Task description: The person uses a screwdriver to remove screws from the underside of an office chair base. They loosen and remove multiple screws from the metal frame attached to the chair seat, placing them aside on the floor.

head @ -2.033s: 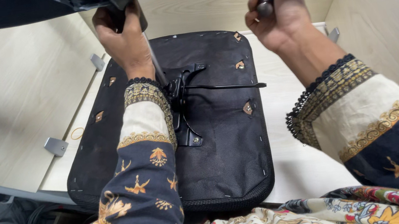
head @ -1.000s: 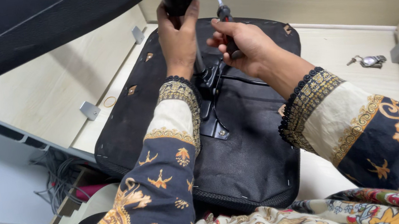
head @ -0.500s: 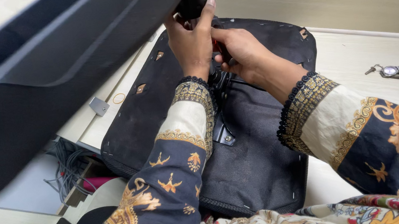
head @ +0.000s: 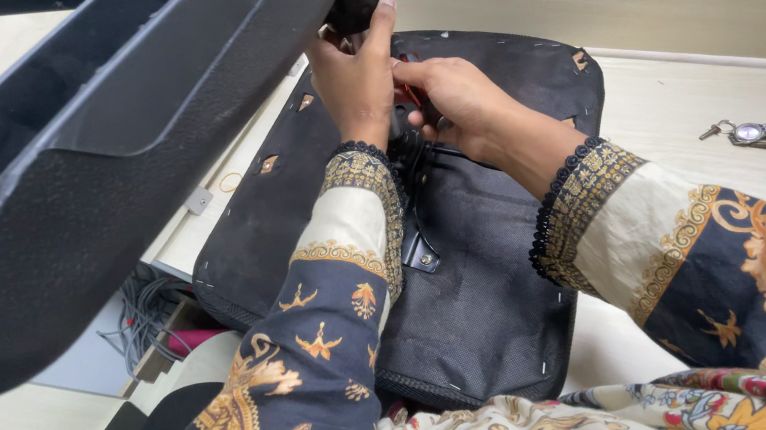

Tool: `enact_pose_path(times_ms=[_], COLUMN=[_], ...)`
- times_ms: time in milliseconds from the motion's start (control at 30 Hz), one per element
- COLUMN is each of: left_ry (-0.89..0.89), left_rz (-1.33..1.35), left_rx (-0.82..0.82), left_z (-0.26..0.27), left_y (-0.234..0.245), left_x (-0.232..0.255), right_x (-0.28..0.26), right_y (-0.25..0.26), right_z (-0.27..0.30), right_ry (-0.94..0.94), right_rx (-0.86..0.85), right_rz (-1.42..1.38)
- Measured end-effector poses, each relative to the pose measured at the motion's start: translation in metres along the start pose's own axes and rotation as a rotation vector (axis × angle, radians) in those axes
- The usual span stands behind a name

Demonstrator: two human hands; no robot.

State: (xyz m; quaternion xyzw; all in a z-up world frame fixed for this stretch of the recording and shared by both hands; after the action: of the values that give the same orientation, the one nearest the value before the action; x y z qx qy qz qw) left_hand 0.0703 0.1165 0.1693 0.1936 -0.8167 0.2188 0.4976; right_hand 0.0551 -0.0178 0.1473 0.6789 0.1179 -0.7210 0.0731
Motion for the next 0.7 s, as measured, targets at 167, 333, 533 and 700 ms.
enact_pose_path(times_ms=[167,333,533,700], left_ry=[-0.077,-0.111,-0.091,-0.034], left_rz=[0.03,0.135,0.037,-0.033], left_rx=[-0.008,-0.035,0.055,0.122], left_z=[-0.008,-0.011,-0.006,0.004], left_y=[-0.001,-0.002,0.001,0.005], left_x=[-0.005,-0.011,-0.006,-0.001], right_x=[0.013,0.029,0.048,0.054], right_y=[0.022,0.048,0.066,0.082], right_z=[-0.005,-0.014,-0.016,-0.01], right_ry=[-0.028,-0.047,-0.06,-0.028], right_rx=[0.072,0.125,0.186,0.237], right_rz=[-0.033,-0.112,-0.159,-0.15])
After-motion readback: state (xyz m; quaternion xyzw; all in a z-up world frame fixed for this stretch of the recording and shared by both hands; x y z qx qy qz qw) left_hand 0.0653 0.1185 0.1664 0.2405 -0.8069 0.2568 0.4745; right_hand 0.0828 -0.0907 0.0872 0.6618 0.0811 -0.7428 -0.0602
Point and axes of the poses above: each hand's wrist, its own z-axis away from the middle knuckle, its own y-axis out of the back of the hand, x = y × z, the point moved 6 cm from there along -z, towards the middle knuckle, and after that the axes turned 6 degrees about y, right-handed, at the moved point
